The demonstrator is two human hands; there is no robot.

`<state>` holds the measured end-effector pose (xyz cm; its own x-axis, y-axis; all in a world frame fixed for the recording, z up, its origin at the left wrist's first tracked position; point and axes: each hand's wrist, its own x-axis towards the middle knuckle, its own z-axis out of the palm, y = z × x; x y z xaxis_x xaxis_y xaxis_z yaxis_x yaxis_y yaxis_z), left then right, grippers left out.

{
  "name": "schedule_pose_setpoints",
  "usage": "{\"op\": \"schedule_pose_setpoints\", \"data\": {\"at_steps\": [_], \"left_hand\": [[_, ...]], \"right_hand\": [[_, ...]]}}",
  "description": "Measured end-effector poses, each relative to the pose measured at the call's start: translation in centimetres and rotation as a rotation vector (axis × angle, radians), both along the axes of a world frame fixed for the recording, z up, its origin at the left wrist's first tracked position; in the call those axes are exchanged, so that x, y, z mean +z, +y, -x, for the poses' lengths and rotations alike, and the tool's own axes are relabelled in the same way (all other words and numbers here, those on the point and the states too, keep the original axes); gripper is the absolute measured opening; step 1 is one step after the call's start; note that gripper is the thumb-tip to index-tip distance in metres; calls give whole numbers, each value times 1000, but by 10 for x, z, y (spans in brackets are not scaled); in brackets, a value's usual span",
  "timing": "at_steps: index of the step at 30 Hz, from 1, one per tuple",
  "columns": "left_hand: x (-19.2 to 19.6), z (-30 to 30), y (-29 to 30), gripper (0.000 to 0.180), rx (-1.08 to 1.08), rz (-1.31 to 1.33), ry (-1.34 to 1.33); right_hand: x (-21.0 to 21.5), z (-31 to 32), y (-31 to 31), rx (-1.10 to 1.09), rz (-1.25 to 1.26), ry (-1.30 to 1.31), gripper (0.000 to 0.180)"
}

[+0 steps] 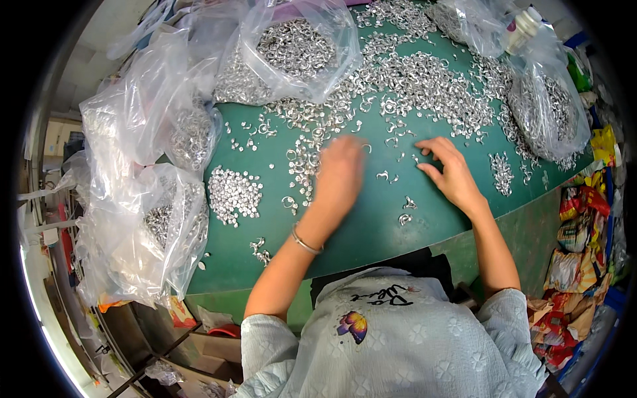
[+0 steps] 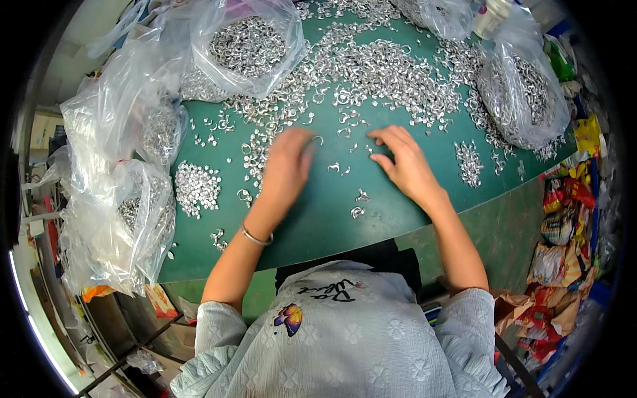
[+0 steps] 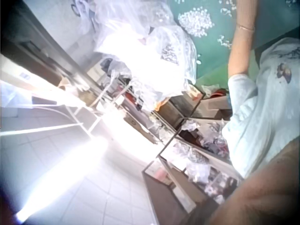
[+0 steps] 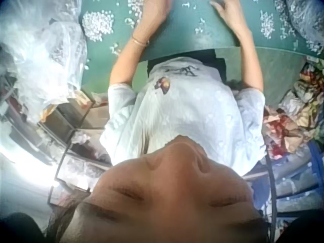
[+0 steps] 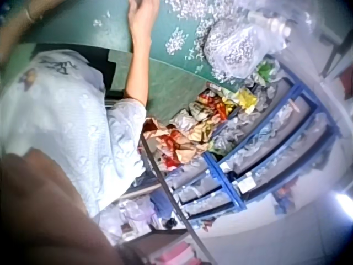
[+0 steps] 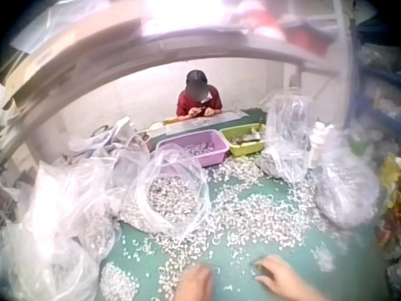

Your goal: The person sorts small metal rings and clips on a green table by hand, gathering groups of parts and placing them into clear plastic bags.

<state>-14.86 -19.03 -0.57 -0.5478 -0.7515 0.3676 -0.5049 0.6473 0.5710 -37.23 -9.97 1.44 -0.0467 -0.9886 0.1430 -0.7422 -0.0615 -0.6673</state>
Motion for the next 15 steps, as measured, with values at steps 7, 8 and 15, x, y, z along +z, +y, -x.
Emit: {"op": "schedule_pose_setpoints", "data": {"at_steps": [7,8,15], "left_hand": [[-2,19,48,23,-119,-54,-6],[-9,16,41,22,-104,-47,16],[-5,7,23,34,-43,-60,82]], "right_hand": [[-10,-5,3,9,81,115,24],[-10,-6,4,11,76,143,23],[6,-12,6,283,-99,-57,16]]}}
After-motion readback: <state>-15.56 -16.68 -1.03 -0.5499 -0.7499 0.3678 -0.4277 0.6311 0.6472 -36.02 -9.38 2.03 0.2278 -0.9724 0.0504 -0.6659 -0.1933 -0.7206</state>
